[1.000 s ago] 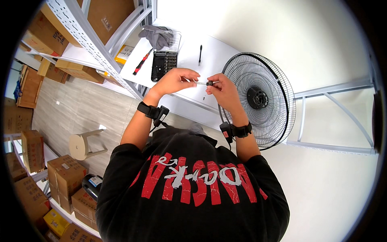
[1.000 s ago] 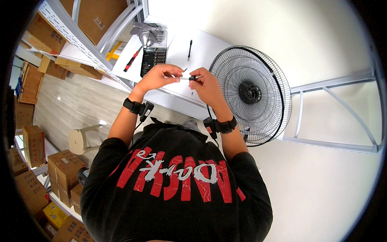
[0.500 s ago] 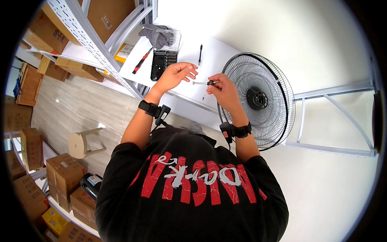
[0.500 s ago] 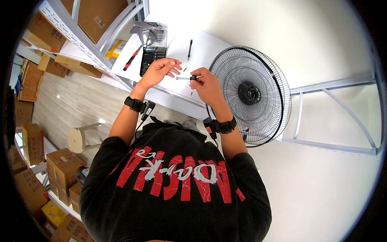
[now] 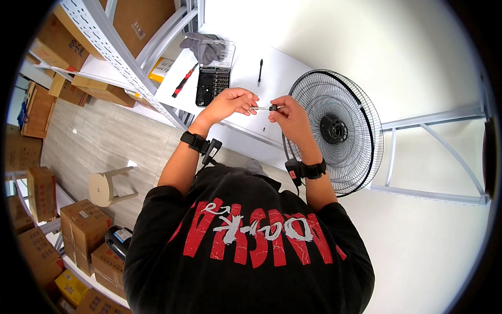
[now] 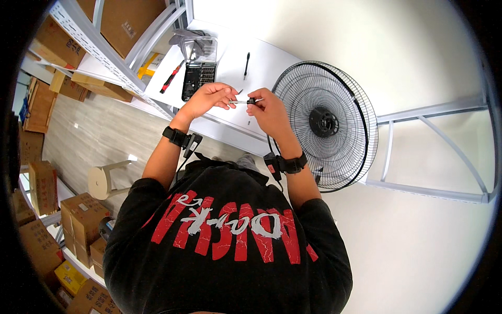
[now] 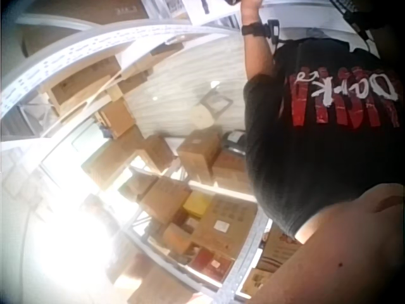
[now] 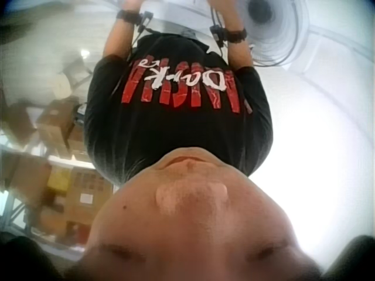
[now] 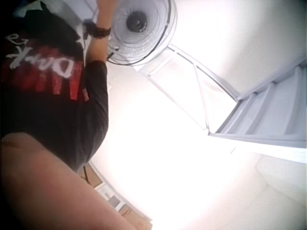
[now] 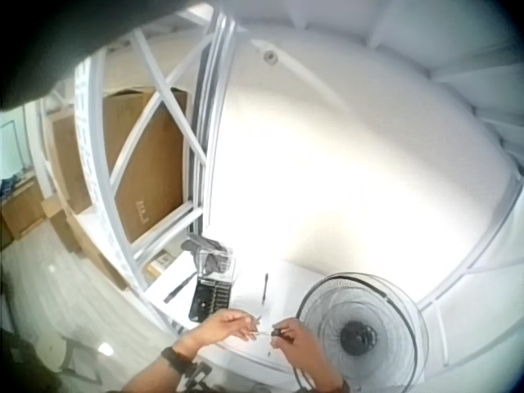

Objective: The person handles a black fan motor and repeatedly attempts to attach it to a fan stand base, rotating and aligning the components. The person also briefly handles a small screw and a screwdriver on the table before focusing on the motor assembly.

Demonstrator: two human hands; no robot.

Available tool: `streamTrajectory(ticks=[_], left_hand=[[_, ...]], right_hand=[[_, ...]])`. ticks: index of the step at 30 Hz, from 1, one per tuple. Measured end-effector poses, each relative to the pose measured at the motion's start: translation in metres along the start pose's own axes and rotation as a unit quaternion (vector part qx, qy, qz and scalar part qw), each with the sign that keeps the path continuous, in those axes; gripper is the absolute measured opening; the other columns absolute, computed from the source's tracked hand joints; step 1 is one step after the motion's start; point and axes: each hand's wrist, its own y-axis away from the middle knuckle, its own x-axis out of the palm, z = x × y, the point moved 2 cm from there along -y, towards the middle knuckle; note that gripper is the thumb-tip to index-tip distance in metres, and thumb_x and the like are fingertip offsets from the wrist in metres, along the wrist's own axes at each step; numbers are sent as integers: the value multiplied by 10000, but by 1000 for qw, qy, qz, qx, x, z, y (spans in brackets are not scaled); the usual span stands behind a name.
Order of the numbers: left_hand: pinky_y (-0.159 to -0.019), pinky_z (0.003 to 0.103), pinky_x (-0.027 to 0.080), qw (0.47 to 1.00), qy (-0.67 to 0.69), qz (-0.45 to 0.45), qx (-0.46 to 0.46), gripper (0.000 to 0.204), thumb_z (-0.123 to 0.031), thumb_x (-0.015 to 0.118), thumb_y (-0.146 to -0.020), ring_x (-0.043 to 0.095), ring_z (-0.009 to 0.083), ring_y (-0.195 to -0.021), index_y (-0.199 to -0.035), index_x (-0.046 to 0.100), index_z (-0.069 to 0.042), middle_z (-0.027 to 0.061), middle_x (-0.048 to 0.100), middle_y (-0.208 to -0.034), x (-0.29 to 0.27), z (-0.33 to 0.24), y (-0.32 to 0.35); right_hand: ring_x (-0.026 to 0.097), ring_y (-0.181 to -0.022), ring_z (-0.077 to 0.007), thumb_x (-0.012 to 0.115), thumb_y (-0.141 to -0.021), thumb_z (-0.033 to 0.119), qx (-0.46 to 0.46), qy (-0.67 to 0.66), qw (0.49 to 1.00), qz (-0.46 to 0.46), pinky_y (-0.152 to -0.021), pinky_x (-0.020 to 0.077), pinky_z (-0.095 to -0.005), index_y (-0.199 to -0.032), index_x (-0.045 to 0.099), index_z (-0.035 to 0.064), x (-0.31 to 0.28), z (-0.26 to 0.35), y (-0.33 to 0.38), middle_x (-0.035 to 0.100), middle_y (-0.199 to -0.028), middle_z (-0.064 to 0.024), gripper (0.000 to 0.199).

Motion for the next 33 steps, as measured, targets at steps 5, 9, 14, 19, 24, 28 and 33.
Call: streamTrajectory(ticks=[5, 9, 14, 19, 24, 28, 33], left_hand=[[-812, 287, 559, 996, 78, 19, -39, 306, -248, 546, -995, 694, 181, -884, -1157, 618, 1, 105, 690, -1009, 3, 1, 3], [-816, 279, 553, 998, 40, 46, 21, 308, -264, 559, -987, 696, 176, -876, -1151, 619, -10, 101, 689, -990, 4, 7, 6], [-794, 270, 556, 996, 60, 16, -60, 266, -210, 564, -975, 694, 171, -865, -1155, 612, -19, 99, 689, -968, -2, 9, 3], [-750, 263, 557, 995, 86, 39, -13, 225, -194, 582, -968, 694, 170, -857, -1137, 592, -46, 87, 690, -930, 4, -1, 13], [-735, 259, 552, 997, 71, 29, -31, 186, -211, 573, -976, 693, 166, -826, -1056, 605, -46, 90, 698, -916, -4, 17, 7], [-722, 254, 548, 996, 68, 24, -55, 219, -237, 554, -987, 692, 157, -808, -1019, 616, -29, 96, 703, -889, -3, 18, 12], [-733, 268, 547, 997, 65, 10, -30, 227, -253, 557, -989, 689, 166, -818, -1054, 602, -41, 90, 699, -907, -2, 17, 15]], right_hand=[[694, -734, -155, 638, -863, 26, -1, 2, 1000, -3, -654, 511, -255, -1075, 574, -10, 1, 3, -1, 676, -801, -102, 224], [689, -734, -153, 640, -859, 29, 3, 10, 1000, -4, -651, 508, -259, -1075, 574, -12, 1, 2, -2, 673, -798, -102, 230], [684, -740, -155, 637, -856, 24, 3, 1, 1000, 0, -649, 506, -267, -1071, 571, -14, 3, -1, -3, 664, -817, -105, 228], [679, -731, -162, 630, -856, 16, 18, -5, 1000, -3, -655, 508, -268, -1075, 561, -19, 7, -1, -4, 653, -817, -107, 233], [640, -765, -145, 633, -840, -17, -40, 38, 998, -5, -679, 524, -249, -1008, 595, 5, 7, -6, -7, 601, -972, -86, 174], [618, -784, -137, 684, -826, 14, -110, 23, 993, -21, -709, 518, -245, -1003, 612, 12, 11, -1, -8, 595, -1017, -66, 191], [633, -792, -130, 688, -856, 42, 1, -109, 993, -41, -697, 526, -242, -1084, 590, -15, 13, -12, -15, 655, -943, -79, 254]])
